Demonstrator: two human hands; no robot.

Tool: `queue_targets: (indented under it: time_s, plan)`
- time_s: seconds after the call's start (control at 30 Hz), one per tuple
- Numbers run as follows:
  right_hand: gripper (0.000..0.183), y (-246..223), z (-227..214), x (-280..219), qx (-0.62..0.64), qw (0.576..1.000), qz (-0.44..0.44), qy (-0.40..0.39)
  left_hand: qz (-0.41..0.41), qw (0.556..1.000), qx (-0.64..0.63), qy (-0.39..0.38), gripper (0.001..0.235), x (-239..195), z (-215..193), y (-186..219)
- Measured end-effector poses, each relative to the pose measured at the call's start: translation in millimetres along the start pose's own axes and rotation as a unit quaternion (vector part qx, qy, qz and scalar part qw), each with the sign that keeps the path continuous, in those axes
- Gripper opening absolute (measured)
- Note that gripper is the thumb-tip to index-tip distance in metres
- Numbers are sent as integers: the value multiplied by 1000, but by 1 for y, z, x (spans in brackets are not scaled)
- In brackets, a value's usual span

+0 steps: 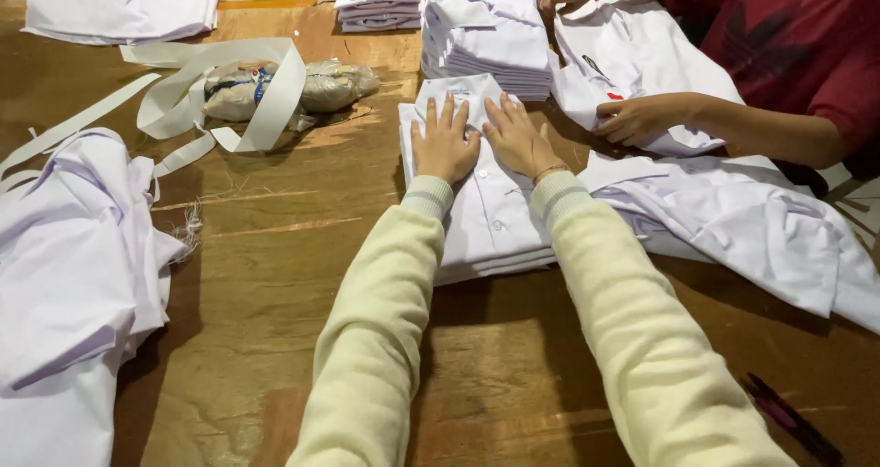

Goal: Buttoning the front buttons of a white school shirt and smoothing it out on a wooden table.

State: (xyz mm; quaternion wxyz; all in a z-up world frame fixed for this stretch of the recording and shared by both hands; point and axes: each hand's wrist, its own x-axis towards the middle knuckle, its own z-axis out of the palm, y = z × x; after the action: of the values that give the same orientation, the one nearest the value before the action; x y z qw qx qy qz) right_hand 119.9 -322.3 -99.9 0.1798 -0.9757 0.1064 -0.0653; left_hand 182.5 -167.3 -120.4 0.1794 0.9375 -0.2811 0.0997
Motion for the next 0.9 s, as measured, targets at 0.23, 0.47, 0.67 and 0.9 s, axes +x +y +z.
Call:
queue_targets:
  time_s: [0.23, 0.47, 0.67, 0.9]
  plan:
    - [57, -10, 2, -6, 6, 998, 37, -60, -35, 996, -10, -78, 69, 1, -4, 2]
    - [56, -1, 8, 0, 19, 997, 43, -63, -40, 995, -11, -86, 69, 8, 5, -3]
    - [62, 13, 4, -9, 241, 970, -23, -15, 8, 982, -178, -70, 65, 4, 0, -27]
    - [67, 45, -27, -89, 301, 948, 100, 1, -55, 920, -330, 202, 51, -19, 25, -92]
